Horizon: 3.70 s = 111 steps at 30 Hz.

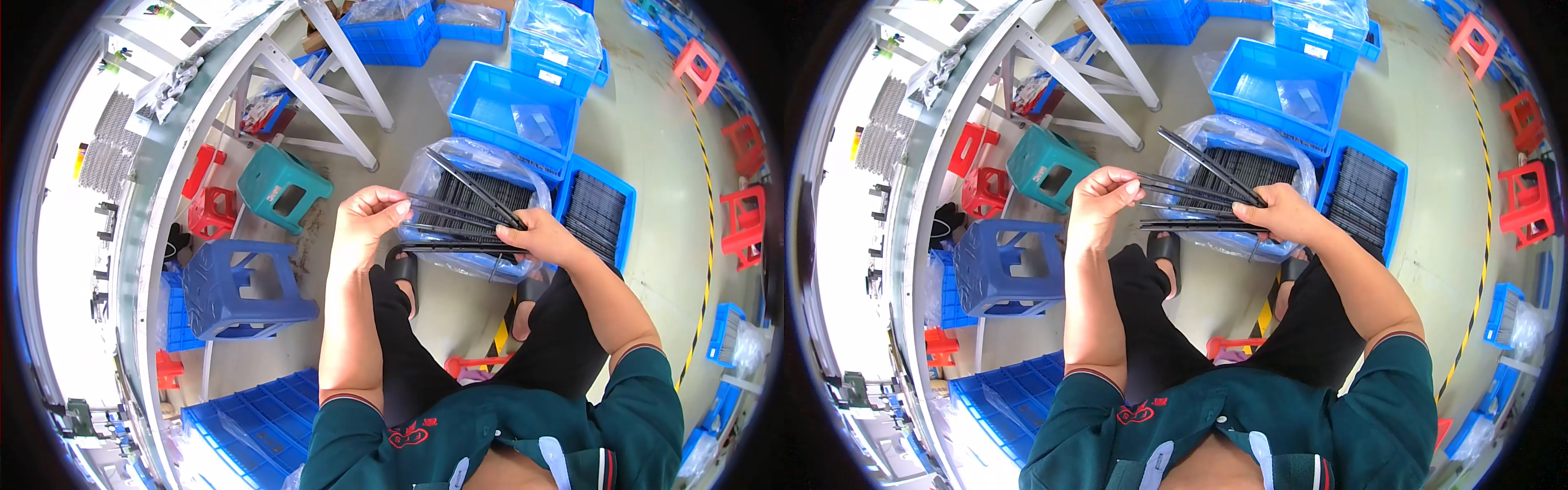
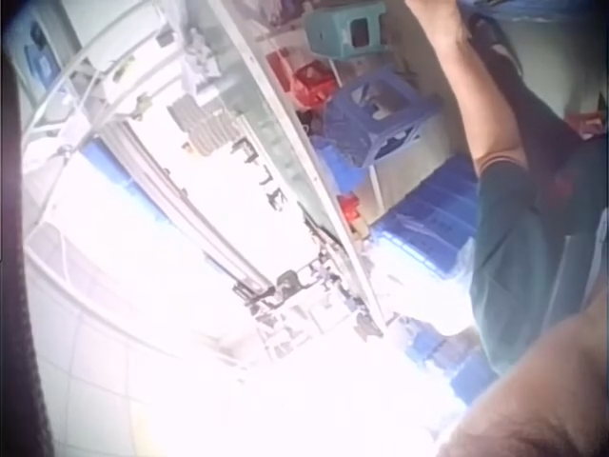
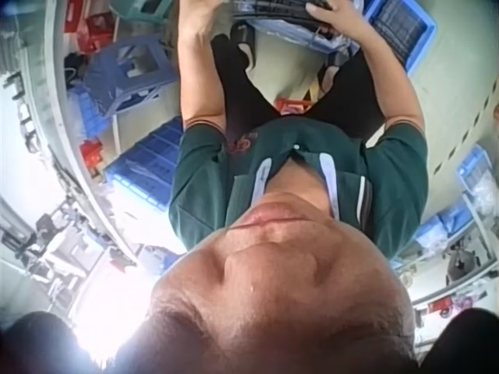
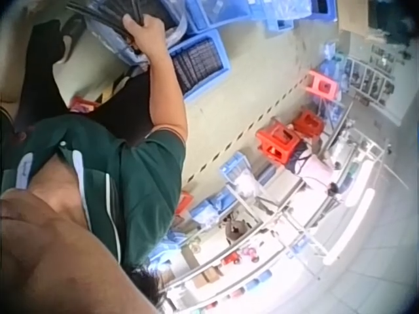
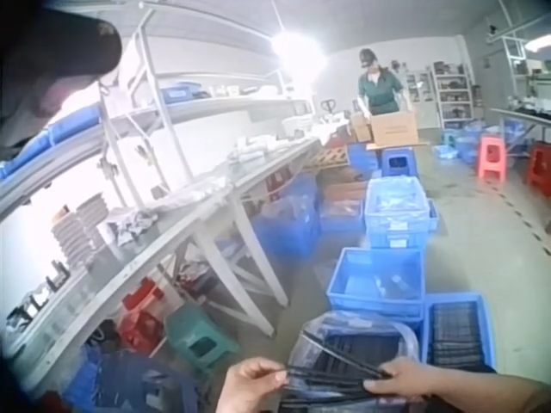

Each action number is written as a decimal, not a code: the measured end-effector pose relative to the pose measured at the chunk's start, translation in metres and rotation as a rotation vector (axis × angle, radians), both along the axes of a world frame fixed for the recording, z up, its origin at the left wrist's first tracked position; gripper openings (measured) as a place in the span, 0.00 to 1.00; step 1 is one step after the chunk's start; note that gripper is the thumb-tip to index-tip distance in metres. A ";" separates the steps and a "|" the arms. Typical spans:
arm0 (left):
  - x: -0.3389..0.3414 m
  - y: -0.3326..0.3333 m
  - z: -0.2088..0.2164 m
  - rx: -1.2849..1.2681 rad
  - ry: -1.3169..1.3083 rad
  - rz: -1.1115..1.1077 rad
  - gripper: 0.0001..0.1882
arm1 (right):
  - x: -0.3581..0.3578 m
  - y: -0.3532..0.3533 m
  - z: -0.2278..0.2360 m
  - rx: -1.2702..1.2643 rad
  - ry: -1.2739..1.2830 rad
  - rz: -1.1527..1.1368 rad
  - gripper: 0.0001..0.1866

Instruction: Sorting and organizing black metal rods into plastic crates in a manufacturing facility.

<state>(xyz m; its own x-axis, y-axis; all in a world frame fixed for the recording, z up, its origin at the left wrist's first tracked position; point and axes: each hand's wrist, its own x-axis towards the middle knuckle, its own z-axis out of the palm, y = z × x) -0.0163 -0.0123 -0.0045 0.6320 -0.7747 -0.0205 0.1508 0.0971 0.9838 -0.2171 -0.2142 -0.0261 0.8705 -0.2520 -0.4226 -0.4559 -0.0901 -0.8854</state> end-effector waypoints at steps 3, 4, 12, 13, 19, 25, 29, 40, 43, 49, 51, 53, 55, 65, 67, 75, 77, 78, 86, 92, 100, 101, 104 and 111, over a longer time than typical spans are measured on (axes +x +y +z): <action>-0.003 -0.002 -0.001 -0.017 0.057 0.011 0.08 | -0.001 0.000 0.000 -0.018 0.006 -0.004 0.20; -0.004 -0.003 -0.002 -0.037 0.065 0.022 0.07 | 0.000 0.000 -0.001 -0.029 0.010 -0.008 0.20; 0.010 0.002 -0.011 -0.143 0.369 -0.160 0.07 | 0.000 0.001 -0.004 -0.037 -0.062 -0.018 0.19; 0.011 0.002 -0.012 -0.162 0.416 -0.209 0.07 | 0.000 0.001 -0.006 -0.044 -0.072 0.008 0.19; 0.013 -0.001 -0.020 -0.231 0.544 -0.327 0.07 | -0.002 0.002 0.001 -0.079 -0.067 0.023 0.18; -0.010 -0.008 -0.010 0.019 0.019 0.093 0.08 | 0.001 -0.001 -0.005 -0.056 -0.012 -0.057 0.19; -0.004 -0.005 -0.015 0.018 0.062 0.016 0.08 | 0.001 0.001 -0.008 -0.083 -0.019 -0.051 0.20; -0.013 -0.006 -0.005 0.019 -0.035 0.046 0.08 | 0.004 0.004 -0.005 -0.015 -0.010 -0.064 0.20; -0.011 -0.005 -0.004 0.045 -0.006 0.014 0.08 | 0.006 0.005 -0.007 -0.025 -0.020 -0.051 0.20; -0.010 0.001 0.000 0.126 -0.049 0.024 0.08 | 0.005 0.004 -0.010 -0.004 -0.013 -0.025 0.21; 0.001 0.009 0.000 0.101 -0.182 0.087 0.07 | 0.004 0.002 -0.013 -0.033 -0.021 0.017 0.21; 0.003 0.009 0.004 0.081 -0.151 0.143 0.07 | 0.003 0.003 -0.013 -0.028 -0.032 0.007 0.22; 0.000 0.005 0.004 0.035 -0.113 0.160 0.07 | 0.004 0.004 -0.014 -0.026 -0.043 0.002 0.22; -0.001 0.008 0.004 0.070 -0.152 0.031 0.06 | 0.004 0.004 -0.015 -0.104 -0.056 0.051 0.22; 0.004 0.009 0.000 0.014 -0.075 0.005 0.06 | 0.003 0.003 -0.012 -0.125 -0.074 0.058 0.22; 0.014 0.004 -0.027 -0.334 0.567 -0.406 0.07 | 0.000 0.002 -0.008 -0.120 -0.071 0.133 0.21; 0.013 0.004 -0.027 -0.309 0.574 -0.426 0.07 | -0.002 0.001 -0.005 -0.133 -0.065 0.148 0.20; 0.013 0.005 -0.025 -0.283 0.578 -0.444 0.07 | -0.002 0.001 -0.005 -0.144 -0.060 0.165 0.20; -0.015 -0.002 0.002 0.123 -0.143 0.094 0.07 | 0.004 0.000 -0.011 -0.091 -0.043 0.035 0.20; -0.011 -0.001 0.004 0.111 -0.096 -0.015 0.07 | 0.005 0.002 -0.016 -0.066 -0.009 0.067 0.20; 0.016 0.013 0.001 0.025 -0.066 0.150 0.07 | 0.003 0.003 -0.005 0.137 0.117 0.146 0.20; 0.018 0.013 0.001 0.053 -0.042 0.164 0.07 | 0.001 0.003 -0.004 0.164 0.129 0.172 0.21; 0.017 0.008 -0.002 0.060 0.128 0.062 0.09 | -0.002 0.011 -0.010 0.337 0.116 0.201 0.24; 0.019 0.009 -0.009 0.016 0.205 -0.054 0.08 | -0.001 0.017 -0.009 0.423 0.095 0.284 0.25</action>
<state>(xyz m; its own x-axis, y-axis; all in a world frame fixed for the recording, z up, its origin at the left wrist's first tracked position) 0.0031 -0.0034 -0.0136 0.5709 -0.8059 -0.1570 0.3525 0.0679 0.9333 -0.2184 -0.1971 -0.0356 0.8328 0.1989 -0.5166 -0.5454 0.1352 -0.8272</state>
